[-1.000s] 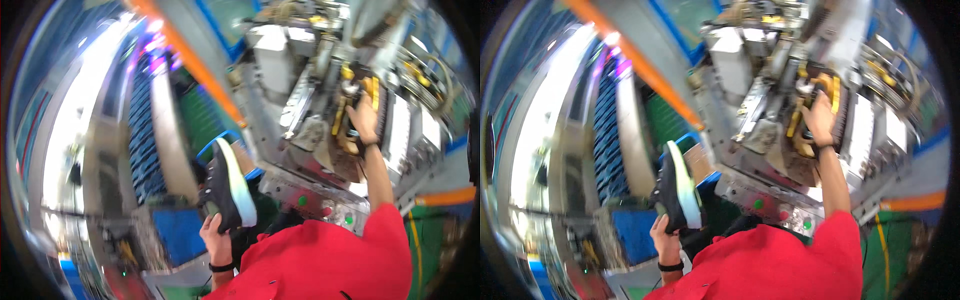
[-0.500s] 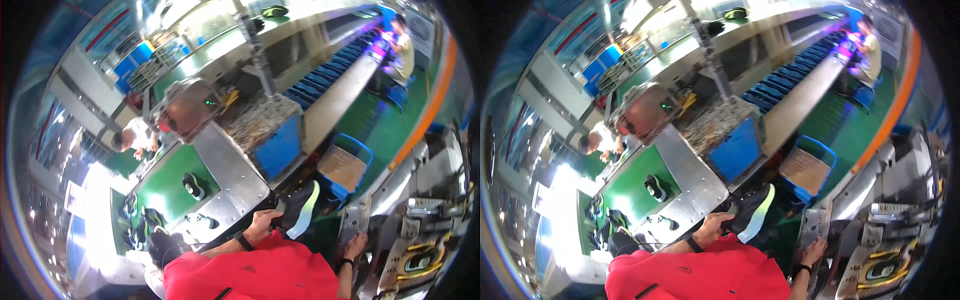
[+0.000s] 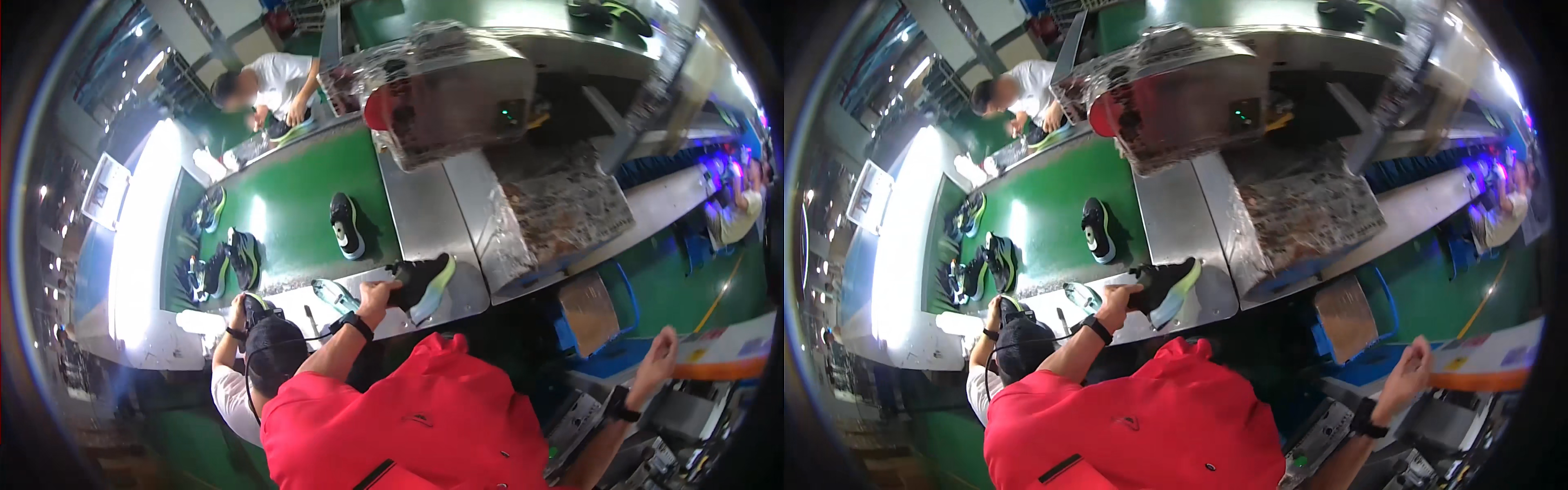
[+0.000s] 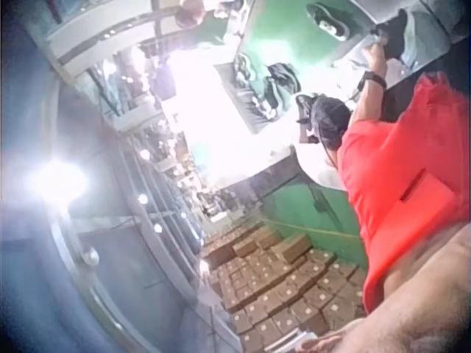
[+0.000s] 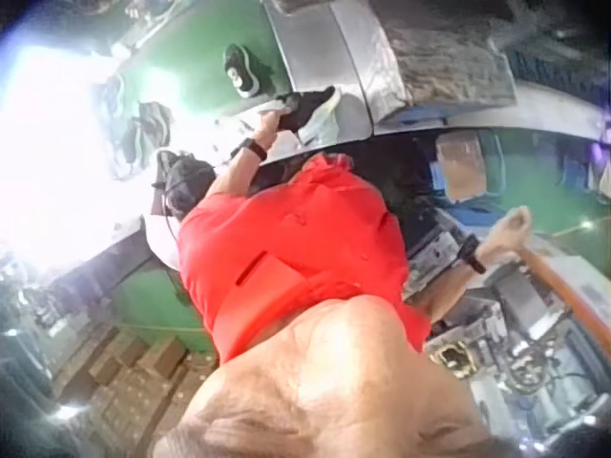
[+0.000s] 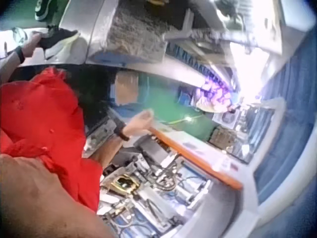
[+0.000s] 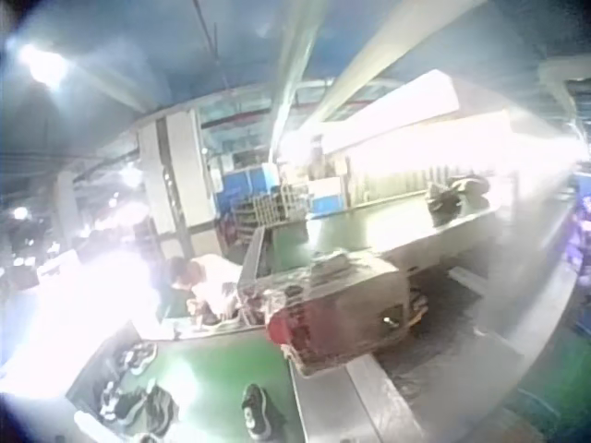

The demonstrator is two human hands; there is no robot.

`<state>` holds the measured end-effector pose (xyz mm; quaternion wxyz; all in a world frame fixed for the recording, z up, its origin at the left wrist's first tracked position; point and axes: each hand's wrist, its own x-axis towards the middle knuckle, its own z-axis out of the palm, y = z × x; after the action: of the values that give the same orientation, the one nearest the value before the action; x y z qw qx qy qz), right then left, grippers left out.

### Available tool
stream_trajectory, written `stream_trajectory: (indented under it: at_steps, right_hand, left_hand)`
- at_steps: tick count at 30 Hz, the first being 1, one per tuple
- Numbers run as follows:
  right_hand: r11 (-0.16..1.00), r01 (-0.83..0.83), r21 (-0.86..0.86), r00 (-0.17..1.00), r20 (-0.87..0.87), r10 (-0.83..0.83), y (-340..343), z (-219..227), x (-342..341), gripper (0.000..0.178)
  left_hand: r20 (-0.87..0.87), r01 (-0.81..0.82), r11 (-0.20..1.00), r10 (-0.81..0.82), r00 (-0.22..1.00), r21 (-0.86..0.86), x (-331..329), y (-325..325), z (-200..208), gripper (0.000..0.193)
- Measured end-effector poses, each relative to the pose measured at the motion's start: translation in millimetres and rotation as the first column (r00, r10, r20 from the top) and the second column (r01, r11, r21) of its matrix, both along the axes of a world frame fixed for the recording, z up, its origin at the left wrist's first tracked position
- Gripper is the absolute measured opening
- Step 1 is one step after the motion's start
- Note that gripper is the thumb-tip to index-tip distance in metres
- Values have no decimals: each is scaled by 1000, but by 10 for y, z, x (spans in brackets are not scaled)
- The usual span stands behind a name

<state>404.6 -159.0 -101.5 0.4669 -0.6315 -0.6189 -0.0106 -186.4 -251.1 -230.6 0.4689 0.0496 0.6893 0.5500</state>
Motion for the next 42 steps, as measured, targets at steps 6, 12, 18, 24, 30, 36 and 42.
stream_trajectory:
  at_steps: [6, 12, 18, 24, 30, 36, 42]
  right_hand:
    - [937, -295, 186, 938, 240, 248, 1606, 1583, -1903, 21]
    - [893, -395, 215, 824, 514, 240, 3322, 2594, -3461, 24]
    - [894, -433, 113, 275, 961, 12, 4896, 2699, -4064, 55]
    - [820, -570, 39, 60, 998, -6, 5747, 2650, -3993, 58]
    - [786, -618, -16, 108, 988, 106, 5393, 2648, -4697, 49]
    - [615, -732, 294, 329, 943, -60, 4210, 3437, -4454, 47]
    - [698, -529, 483, 845, 372, 384, 2867, 4173, -3535, 34]
  left_hand:
    - [-125, -291, 956, 295, 947, 46, -1070, 364, -632, 18]
    - [-799, -335, 942, 182, 574, -27, -1490, 824, -1536, 39]
    - [-779, -251, 957, 46, 625, -145, -1386, 1008, -1756, 55]
    - [-651, -239, 964, 109, 751, -116, -1283, 1083, -1377, 63]
    - [-403, -6, 987, 70, 913, 160, -834, 904, -942, 33]
    - [183, 507, 771, -603, 777, 386, -43, 1319, 81, 34]
    - [197, 352, 301, -933, 301, 886, 572, 1848, 1251, 66]
